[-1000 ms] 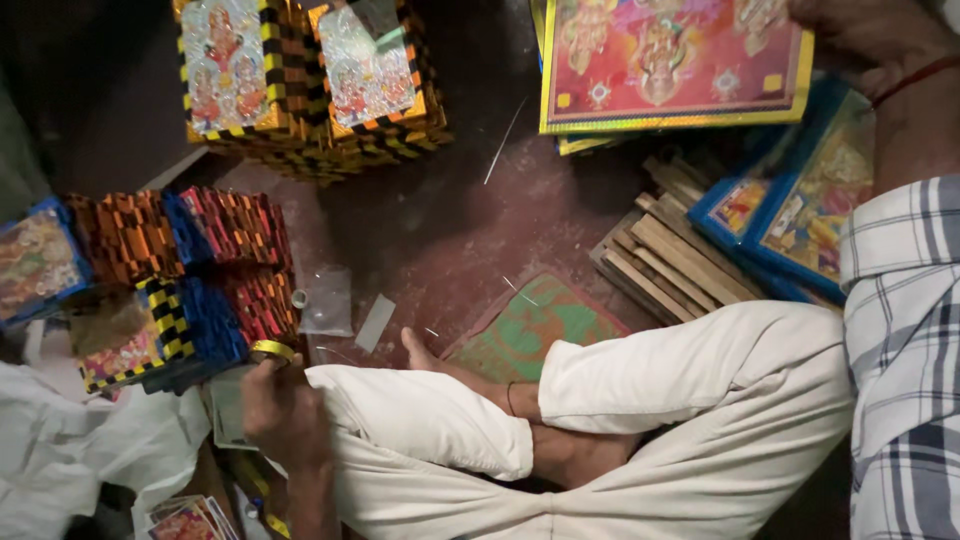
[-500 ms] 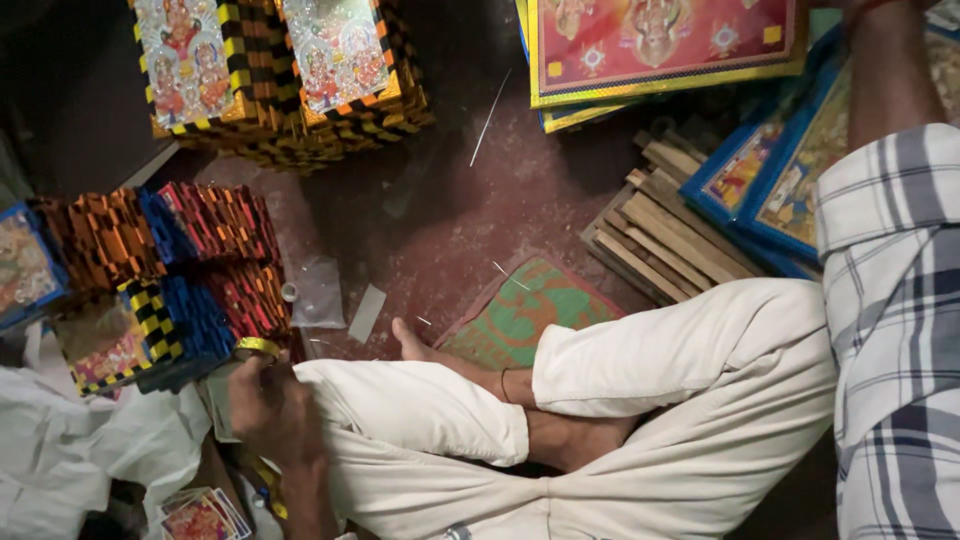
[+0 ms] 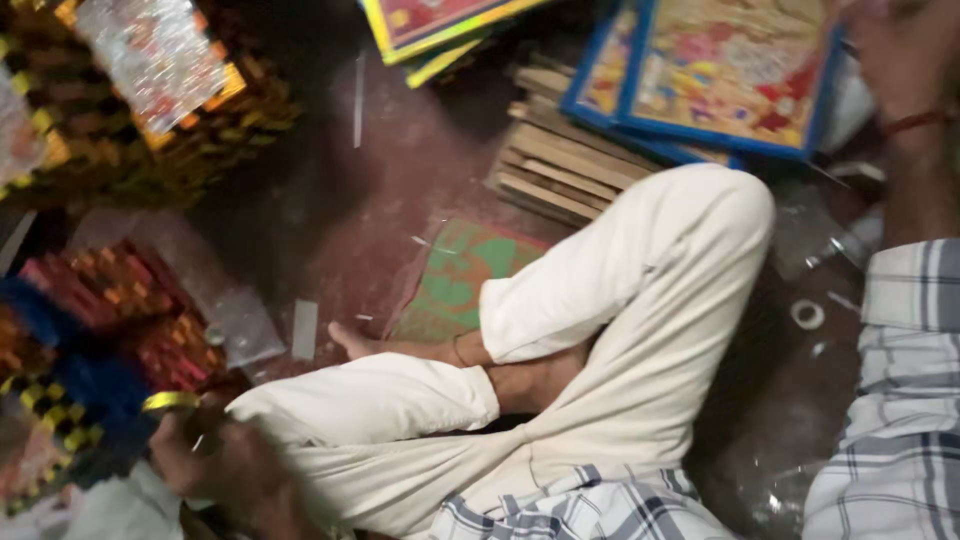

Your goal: The person sits cross-legged on the floor holding a framed religious poster on their lap. They press gold adhesive tape along the top edge of the frame, peel and position the tape strip by hand, smooth it along the border, and rotate the board to tape successive edges.

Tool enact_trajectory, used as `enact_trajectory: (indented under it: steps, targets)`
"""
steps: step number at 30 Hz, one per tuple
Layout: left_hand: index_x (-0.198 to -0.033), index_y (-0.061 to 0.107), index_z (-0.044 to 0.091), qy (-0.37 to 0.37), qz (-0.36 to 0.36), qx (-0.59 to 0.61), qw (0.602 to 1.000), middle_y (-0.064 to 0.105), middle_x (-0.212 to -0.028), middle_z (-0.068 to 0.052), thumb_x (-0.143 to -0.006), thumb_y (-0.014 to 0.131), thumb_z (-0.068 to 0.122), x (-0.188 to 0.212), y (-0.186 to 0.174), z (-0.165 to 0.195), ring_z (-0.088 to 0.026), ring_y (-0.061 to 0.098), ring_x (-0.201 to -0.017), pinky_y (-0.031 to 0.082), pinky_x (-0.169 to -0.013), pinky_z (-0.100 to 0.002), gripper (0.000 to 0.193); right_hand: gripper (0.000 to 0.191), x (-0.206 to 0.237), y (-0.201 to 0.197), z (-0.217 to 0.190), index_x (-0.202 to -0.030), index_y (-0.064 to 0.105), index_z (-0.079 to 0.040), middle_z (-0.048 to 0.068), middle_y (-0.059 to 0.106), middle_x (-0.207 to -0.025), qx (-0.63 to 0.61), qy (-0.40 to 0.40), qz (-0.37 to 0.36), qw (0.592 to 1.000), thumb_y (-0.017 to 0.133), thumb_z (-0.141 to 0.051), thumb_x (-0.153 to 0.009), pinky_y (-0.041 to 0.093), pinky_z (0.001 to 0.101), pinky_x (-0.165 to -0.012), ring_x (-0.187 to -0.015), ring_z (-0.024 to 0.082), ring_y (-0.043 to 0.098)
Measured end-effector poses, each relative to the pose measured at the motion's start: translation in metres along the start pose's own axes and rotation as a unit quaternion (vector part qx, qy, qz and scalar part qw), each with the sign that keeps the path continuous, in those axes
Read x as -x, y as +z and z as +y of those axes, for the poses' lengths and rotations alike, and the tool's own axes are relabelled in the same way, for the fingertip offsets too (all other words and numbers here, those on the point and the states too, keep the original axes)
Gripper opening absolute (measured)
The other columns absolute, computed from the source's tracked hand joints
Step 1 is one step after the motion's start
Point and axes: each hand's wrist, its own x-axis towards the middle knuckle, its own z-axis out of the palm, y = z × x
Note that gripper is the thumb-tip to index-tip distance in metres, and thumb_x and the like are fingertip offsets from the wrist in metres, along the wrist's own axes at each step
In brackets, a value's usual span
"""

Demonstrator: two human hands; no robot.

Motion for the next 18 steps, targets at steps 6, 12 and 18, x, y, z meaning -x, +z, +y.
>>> enact_trajectory:
  steps: [6,12,18]
  targets:
    - [-0.109,0.066,-0.001,0.008,0.004,0.018,1.0,0.07,-0.099,-0.013,-0.099,0.076,-0.005,-0.007,-0.003,0.005,-0.027,0.067,-0.09,0.054,-0.086,-0.039,0.015,0.029,0.036,0.001,0.045,-0.089,0.076,-0.005,-0.003,0.064,-0.08,-0.077,0.074,-0.014,0.994,0.088,-0.029,-0.099,0.039,0.0269,-0.06,-0.069,0.008,0.052]
    - [-0.109,0.066,-0.001,0.006,0.013,0.029,0.999,0.071,-0.099,-0.012,-0.098,0.076,-0.006,0.005,-0.033,-0.005,-0.024,0.067,-0.09,0.054,-0.085,-0.037,0.016,0.037,0.028,-0.003,0.023,-0.118,0.073,-0.011,-0.001,0.074,-0.112,-0.237,0.264,-0.088,0.931,0.089,-0.028,-0.09,0.052,0.0284,-0.071,-0.096,0.012,0.069]
    - [-0.109,0.066,-0.001,0.005,0.016,0.047,0.999,0.071,-0.099,-0.01,-0.096,0.076,-0.007,0.005,-0.029,0.004,-0.022,0.068,-0.089,0.055,-0.085,-0.036,0.017,0.044,0.025,-0.023,-0.003,-0.132,0.061,0.001,0.013,0.073,-0.129,-0.517,0.194,-0.146,0.821,0.083,-0.007,-0.094,0.057,0.0379,-0.104,-0.117,0.024,0.075]
